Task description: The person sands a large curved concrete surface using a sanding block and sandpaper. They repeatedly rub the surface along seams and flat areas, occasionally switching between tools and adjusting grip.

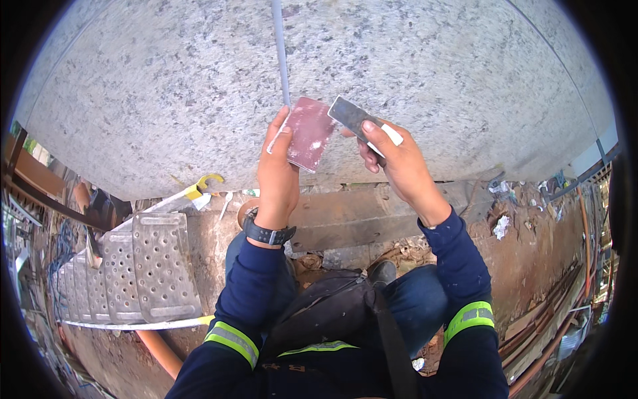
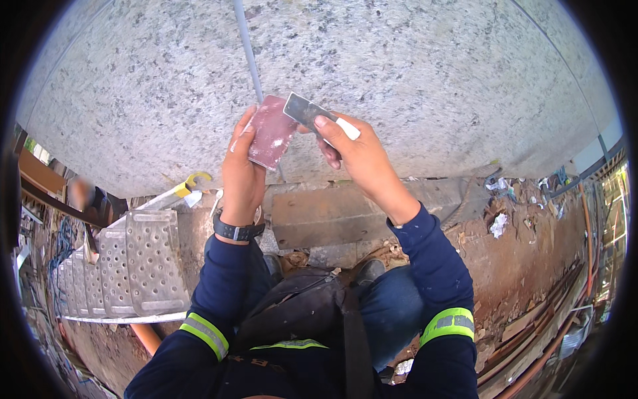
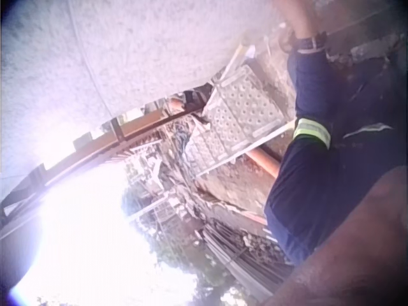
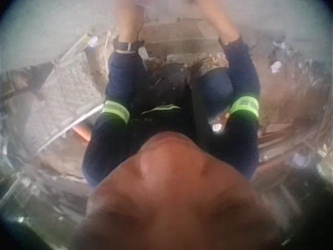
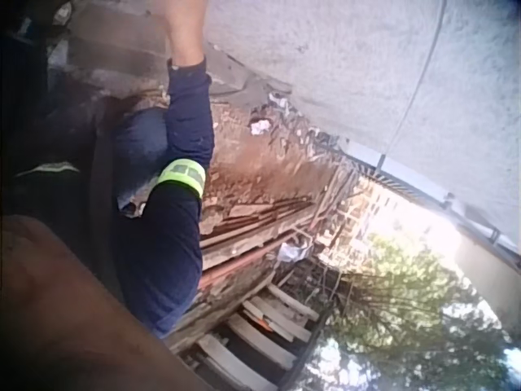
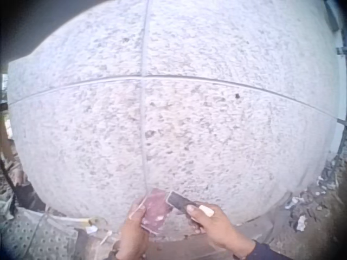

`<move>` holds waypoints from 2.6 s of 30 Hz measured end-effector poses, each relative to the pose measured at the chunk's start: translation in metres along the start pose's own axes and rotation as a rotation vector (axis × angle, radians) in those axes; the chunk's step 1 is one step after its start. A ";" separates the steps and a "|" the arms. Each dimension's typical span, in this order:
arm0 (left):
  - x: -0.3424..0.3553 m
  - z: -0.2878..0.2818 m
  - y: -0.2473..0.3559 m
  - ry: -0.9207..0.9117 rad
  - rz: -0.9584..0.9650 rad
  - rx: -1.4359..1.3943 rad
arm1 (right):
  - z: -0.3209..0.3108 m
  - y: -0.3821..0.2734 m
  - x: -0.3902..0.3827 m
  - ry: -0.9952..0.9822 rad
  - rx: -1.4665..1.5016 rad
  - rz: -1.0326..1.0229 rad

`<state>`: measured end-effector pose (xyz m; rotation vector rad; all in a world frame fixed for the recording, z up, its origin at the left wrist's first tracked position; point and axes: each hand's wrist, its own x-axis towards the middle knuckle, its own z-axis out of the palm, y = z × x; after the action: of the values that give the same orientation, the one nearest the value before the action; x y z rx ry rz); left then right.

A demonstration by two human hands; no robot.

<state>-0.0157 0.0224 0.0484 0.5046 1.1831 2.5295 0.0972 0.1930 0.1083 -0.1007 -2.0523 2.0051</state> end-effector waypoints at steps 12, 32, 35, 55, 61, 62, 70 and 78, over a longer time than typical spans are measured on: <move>-0.005 0.002 0.002 -0.173 0.020 0.297 | -0.019 0.031 0.008 -0.076 0.027 0.217; -0.013 0.005 -0.036 -0.149 0.273 0.723 | -0.020 0.053 0.017 0.036 -0.657 -0.366; -0.017 0.013 -0.019 -0.242 0.250 0.677 | -0.035 0.055 0.021 0.011 -0.435 -0.097; -0.019 0.004 -0.045 -0.352 0.397 0.986 | -0.004 0.037 0.009 0.113 -0.808 -0.516; -0.022 0.011 -0.040 -0.314 0.501 1.114 | 0.002 0.016 -0.005 0.152 -0.847 -0.442; -0.022 0.011 -0.042 -0.315 0.529 1.113 | 0.000 0.016 -0.007 0.108 -0.803 -0.346; -0.024 0.008 -0.055 -0.291 0.563 1.010 | 0.007 0.021 -0.004 -0.005 -0.696 -0.348; -0.022 0.006 -0.054 -0.312 0.496 1.105 | 0.009 0.019 -0.004 -0.047 -0.733 -0.423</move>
<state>0.0134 0.0503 0.0054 1.5087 2.4630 1.7311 0.0962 0.1838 0.0888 0.2238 -2.4729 0.9656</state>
